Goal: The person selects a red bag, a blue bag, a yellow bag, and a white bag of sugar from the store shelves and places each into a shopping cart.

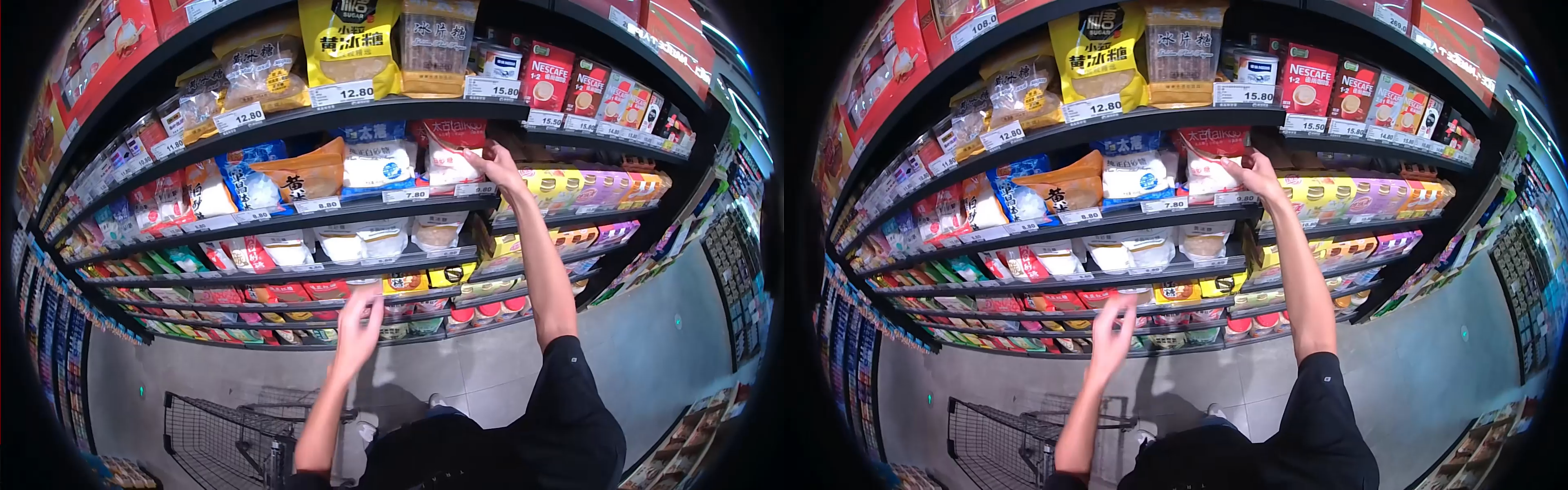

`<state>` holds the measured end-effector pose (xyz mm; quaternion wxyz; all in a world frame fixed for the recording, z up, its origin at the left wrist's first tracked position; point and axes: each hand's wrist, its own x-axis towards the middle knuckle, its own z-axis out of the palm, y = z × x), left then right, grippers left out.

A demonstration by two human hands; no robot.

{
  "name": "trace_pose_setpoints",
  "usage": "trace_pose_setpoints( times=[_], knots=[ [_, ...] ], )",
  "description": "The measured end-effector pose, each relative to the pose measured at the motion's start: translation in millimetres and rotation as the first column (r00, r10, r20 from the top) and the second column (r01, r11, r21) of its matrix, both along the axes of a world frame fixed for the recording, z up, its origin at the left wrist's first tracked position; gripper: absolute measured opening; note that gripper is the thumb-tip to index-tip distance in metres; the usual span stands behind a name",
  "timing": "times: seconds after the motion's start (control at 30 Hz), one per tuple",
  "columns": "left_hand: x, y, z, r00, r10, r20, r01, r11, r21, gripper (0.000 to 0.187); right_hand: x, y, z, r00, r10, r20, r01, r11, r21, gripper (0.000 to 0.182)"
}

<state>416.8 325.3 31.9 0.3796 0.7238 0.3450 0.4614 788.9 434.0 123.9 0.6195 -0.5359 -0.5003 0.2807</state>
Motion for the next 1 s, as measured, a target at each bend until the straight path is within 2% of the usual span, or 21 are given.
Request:
trace_pose_setpoints(
  times=[0.03, 0.07, 0.13, 0.2, 0.27, 0.33, 0.4, 0.47, 0.5, 0.53, 0.6, 0.67, 0.73, 0.87, 0.93, 0.97, 1.0],
  knots=[
    [26.8, 28.1, 5.5, 1.000, -0.011, 0.029, 0.006, 0.986, 0.167, 0.021, 4.5, 1.4, -1.1, 1.000, 0.015, 0.004, -0.015, 1.000, -0.004, 0.041],
    [51.3, 53.2, 9.8, 0.998, -0.050, 0.025, 0.047, 0.993, 0.104, 0.030, 9.1, 4.1, -2.2, 0.999, 0.015, 0.029, -0.015, 1.000, -0.018, 0.042],
    [107.7, 87.3, 23.0, 0.972, -0.101, 0.210, 0.079, 0.991, 0.109, 0.041, 11.8, 6.4, -2.6, 0.998, 0.033, 0.050, -0.030, 0.998, -0.048, 0.044],
    [146.8, 103.1, 42.5, 0.960, -0.170, 0.222, 0.149, 0.983, 0.110, 0.052, 2.8, -1.4, 3.0, 0.998, 0.069, 0.011, -0.070, 0.997, 0.029, 0.038],
    [175.6, 113.9, 47.7, 0.960, -0.154, 0.235, 0.137, 0.987, 0.086, 0.059, 8.1, 7.0, -6.3, 0.997, 0.079, -0.001, -0.079, 0.995, 0.067, 0.038],
    [198.0, 130.4, 38.7, 0.965, -0.082, 0.249, 0.025, 0.974, 0.224, 0.063, 6.3, 6.4, -12.9, 0.998, 0.064, -0.029, -0.058, 0.986, 0.156, 0.037],
    [209.8, 139.7, 35.8, 0.962, -0.093, 0.256, 0.049, 0.984, 0.173, 0.068, 5.3, 8.1, -18.0, 0.995, 0.077, -0.058, -0.064, 0.977, 0.203, 0.036],
    [217.5, 142.3, 41.0, 0.943, -0.004, 0.333, -0.011, 0.999, 0.045, 0.071, 5.5, 6.6, -21.6, 0.996, 0.092, -0.004, -0.088, 0.961, 0.263, 0.032],
    [222.8, 159.6, 34.4, 0.924, -0.035, 0.382, 0.004, 0.996, 0.084, 0.072, 6.3, 3.6, -21.9, 0.994, 0.107, 0.019, -0.108, 0.959, 0.261, 0.031],
    [218.5, 163.5, 44.2, 0.896, -0.167, 0.412, 0.140, 0.986, 0.095, 0.066, 8.6, 0.1, -20.8, 0.989, 0.126, 0.078, -0.143, 0.955, 0.259, 0.030],
    [209.7, 164.1, 62.0, 0.894, -0.277, 0.351, 0.243, 0.960, 0.137, 0.054, 11.1, -9.5, -17.5, 0.965, 0.261, 0.002, -0.250, 0.921, 0.298, 0.031],
    [201.7, 168.6, 67.9, 0.891, -0.292, 0.348, 0.303, 0.953, 0.024, 0.055, 16.6, -14.0, -17.0, 0.952, 0.305, 0.024, -0.299, 0.911, 0.284, 0.030],
    [197.6, 168.7, 70.6, 0.888, -0.311, 0.340, 0.316, 0.948, 0.042, 0.054, 15.9, -17.9, -15.6, 0.950, 0.309, 0.042, -0.307, 0.908, 0.286, 0.028],
    [194.6, 163.1, 72.0, 0.898, -0.319, 0.304, 0.306, 0.948, 0.090, 0.051, 7.2, -22.8, -17.4, 0.979, 0.177, 0.097, -0.199, 0.927, 0.319, 0.025],
    [192.8, 150.7, 73.6, 0.882, -0.310, 0.355, 0.309, 0.949, 0.061, 0.048, 1.6, -29.6, -21.0, 0.989, 0.110, 0.102, -0.137, 0.936, 0.325, 0.025],
    [192.4, 147.1, 73.5, 0.873, -0.335, 0.355, 0.312, 0.942, 0.123, 0.045, -3.2, -38.3, -18.9, 0.986, 0.034, 0.161, -0.087, 0.938, 0.334, 0.028],
    [189.2, 143.7, 73.3, 0.927, -0.284, 0.243, 0.262, 0.957, 0.122, 0.041, -7.7, -46.3, -17.3, 0.975, -0.041, 0.219, -0.038, 0.937, 0.346, 0.031]
  ],
)
